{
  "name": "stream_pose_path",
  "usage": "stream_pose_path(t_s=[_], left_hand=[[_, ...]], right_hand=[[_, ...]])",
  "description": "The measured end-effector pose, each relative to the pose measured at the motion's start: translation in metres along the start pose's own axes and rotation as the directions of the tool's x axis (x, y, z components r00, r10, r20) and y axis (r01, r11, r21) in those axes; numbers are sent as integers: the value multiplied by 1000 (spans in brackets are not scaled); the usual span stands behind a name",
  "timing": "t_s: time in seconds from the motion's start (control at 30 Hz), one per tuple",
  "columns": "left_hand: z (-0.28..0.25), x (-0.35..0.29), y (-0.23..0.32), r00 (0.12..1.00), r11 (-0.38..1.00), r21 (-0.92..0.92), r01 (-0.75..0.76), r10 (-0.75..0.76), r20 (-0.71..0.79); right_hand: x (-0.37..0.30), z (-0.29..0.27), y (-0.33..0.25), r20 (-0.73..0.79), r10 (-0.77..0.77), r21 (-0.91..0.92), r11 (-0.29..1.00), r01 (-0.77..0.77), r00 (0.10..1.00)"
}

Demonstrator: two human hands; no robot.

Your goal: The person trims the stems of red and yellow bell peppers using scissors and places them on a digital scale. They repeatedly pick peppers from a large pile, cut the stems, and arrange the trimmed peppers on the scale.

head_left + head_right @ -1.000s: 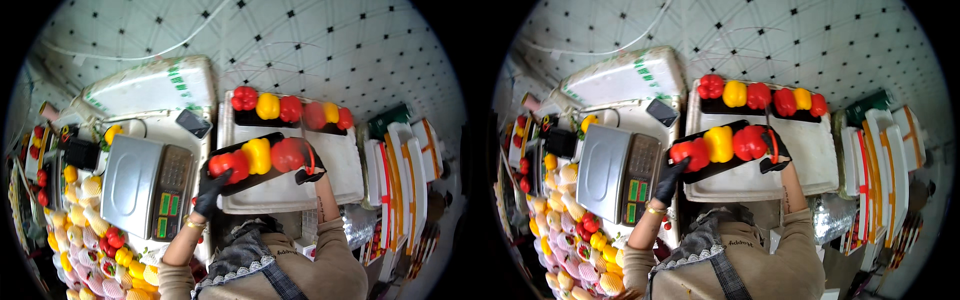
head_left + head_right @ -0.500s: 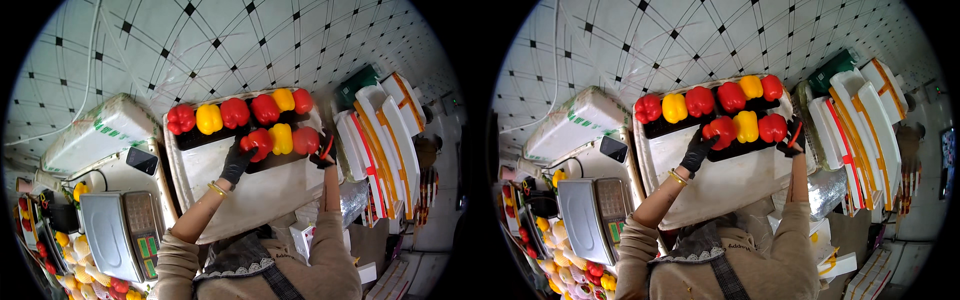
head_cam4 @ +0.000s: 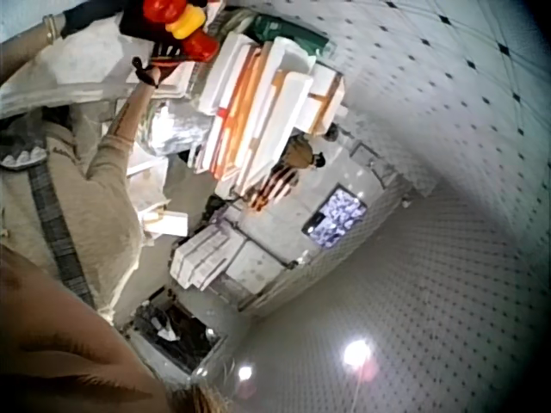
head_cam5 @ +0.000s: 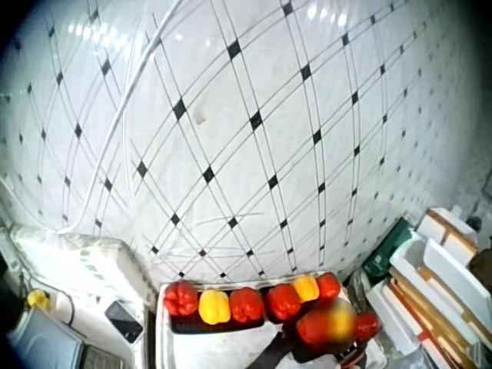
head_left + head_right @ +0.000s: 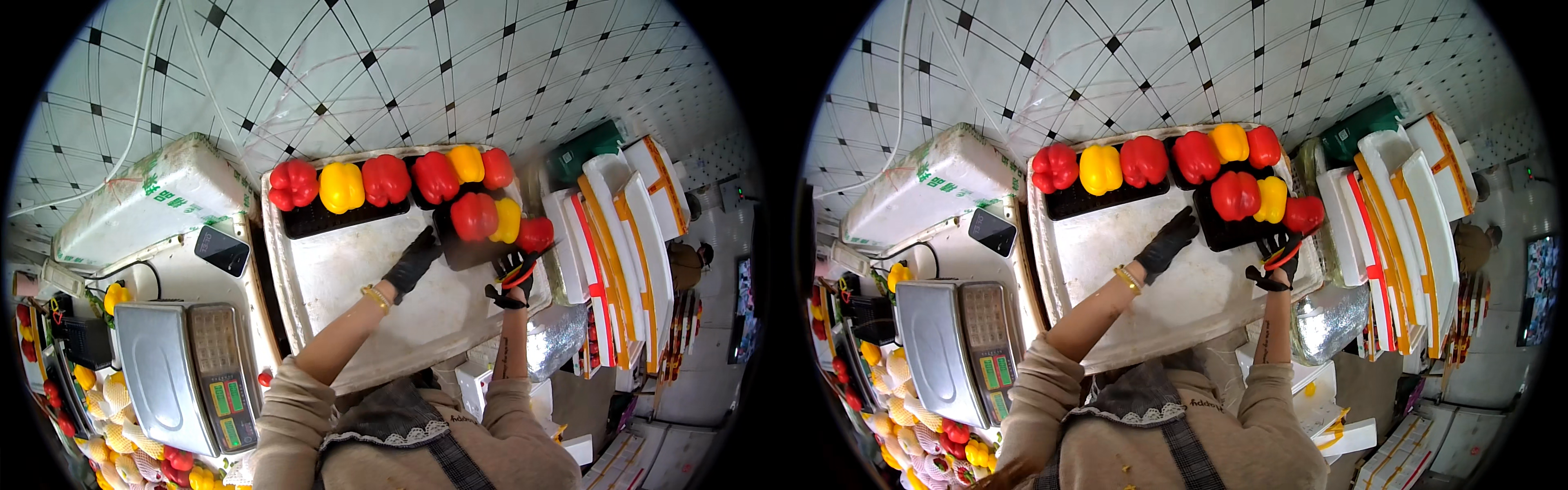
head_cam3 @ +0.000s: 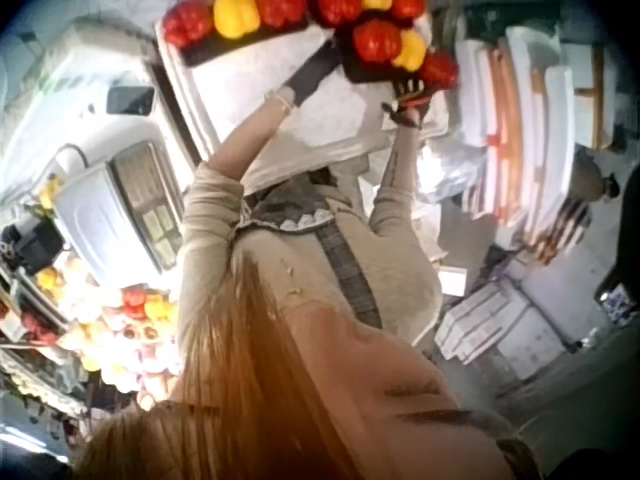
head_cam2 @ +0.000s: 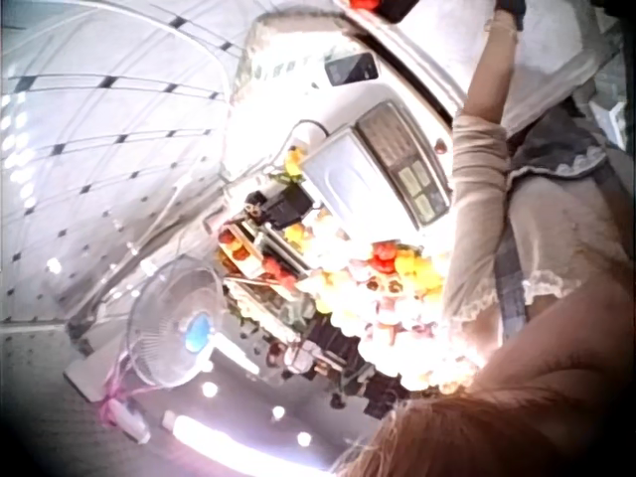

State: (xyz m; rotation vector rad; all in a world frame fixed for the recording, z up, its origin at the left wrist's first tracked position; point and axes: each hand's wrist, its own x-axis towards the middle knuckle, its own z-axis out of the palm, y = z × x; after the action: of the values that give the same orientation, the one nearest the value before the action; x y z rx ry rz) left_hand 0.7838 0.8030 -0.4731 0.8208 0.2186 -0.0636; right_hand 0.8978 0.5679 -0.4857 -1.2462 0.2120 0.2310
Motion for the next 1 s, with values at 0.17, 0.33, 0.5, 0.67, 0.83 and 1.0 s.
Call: stream_pose_path(t_s=[0.17, 0.33, 0.5, 0.67, 0.83, 1.0], left_hand=[[-61, -54, -28, 979, 796, 570, -202, 181, 94], [-78, -118, -18, 979, 863, 498, -82, 162, -119], [-37, -106, 16, 954, 479, 875, -70, 287, -80], [0, -44, 31, 823, 201, 925, -322, 543, 168], [33, 15, 46, 821, -123, 946, -299, 472, 321], [68, 71, 64, 830, -214, 895, -391, 339, 444]], right_hand=[[16, -22, -8, -115, -20, -131, 991, 5, 993], [41, -48, -16, -117, -525, -514, 758, 401, 843], [110, -57, -36, 178, -517, -441, 718, 538, 837], [133, -60, -46, 282, -369, -586, 665, 464, 886], [101, -45, -31, 236, -279, -623, 692, 366, 931], [93, -44, -36, 273, -324, -550, 720, 423, 906]])
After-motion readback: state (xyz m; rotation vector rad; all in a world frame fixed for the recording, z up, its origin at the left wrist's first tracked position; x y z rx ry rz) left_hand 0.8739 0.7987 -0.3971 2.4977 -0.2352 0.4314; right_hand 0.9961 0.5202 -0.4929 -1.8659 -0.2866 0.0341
